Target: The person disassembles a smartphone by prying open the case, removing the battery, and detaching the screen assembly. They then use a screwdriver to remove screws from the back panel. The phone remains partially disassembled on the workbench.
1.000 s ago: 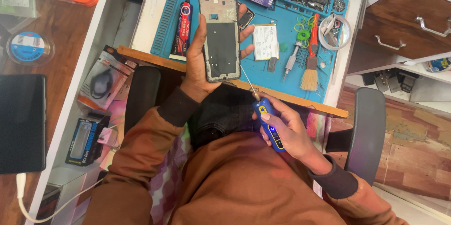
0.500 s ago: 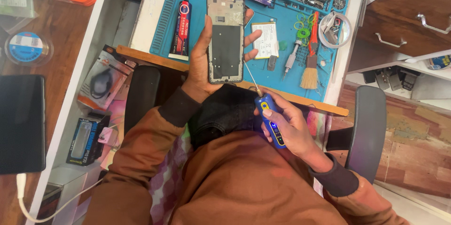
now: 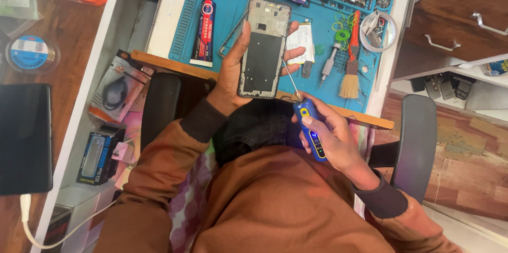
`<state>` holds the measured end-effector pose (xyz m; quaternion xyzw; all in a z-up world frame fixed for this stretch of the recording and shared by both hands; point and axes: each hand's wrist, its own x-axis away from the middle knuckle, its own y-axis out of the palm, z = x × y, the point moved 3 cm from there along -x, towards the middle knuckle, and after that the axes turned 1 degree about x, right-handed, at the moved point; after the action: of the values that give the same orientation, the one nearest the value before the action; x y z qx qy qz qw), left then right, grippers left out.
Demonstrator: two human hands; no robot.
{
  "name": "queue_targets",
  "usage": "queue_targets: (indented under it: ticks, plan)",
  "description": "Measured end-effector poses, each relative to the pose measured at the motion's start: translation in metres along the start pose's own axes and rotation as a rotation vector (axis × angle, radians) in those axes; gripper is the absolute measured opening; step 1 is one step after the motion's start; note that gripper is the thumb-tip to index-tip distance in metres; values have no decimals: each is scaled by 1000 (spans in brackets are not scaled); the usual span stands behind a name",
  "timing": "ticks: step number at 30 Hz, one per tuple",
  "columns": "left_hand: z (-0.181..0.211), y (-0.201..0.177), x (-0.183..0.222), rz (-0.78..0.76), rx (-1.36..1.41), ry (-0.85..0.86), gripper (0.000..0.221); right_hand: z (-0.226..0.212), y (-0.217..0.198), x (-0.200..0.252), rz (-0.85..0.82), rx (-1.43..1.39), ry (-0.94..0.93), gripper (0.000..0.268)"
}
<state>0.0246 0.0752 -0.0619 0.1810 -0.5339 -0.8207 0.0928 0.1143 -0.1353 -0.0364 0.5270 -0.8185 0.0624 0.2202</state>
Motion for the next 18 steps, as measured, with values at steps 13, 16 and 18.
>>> queue_targets:
  ticks: [13,16,18]
  plan:
    - [-4,0,0,26,-3,-34,71,-6,-1,1,8,43,-27,60]
    - [-4,0,1,24,3,-33,72,-7,-1,1,8,39,-49,61]
    - [-3,0,1,11,-5,-24,71,-7,-2,1,16,48,-46,61]
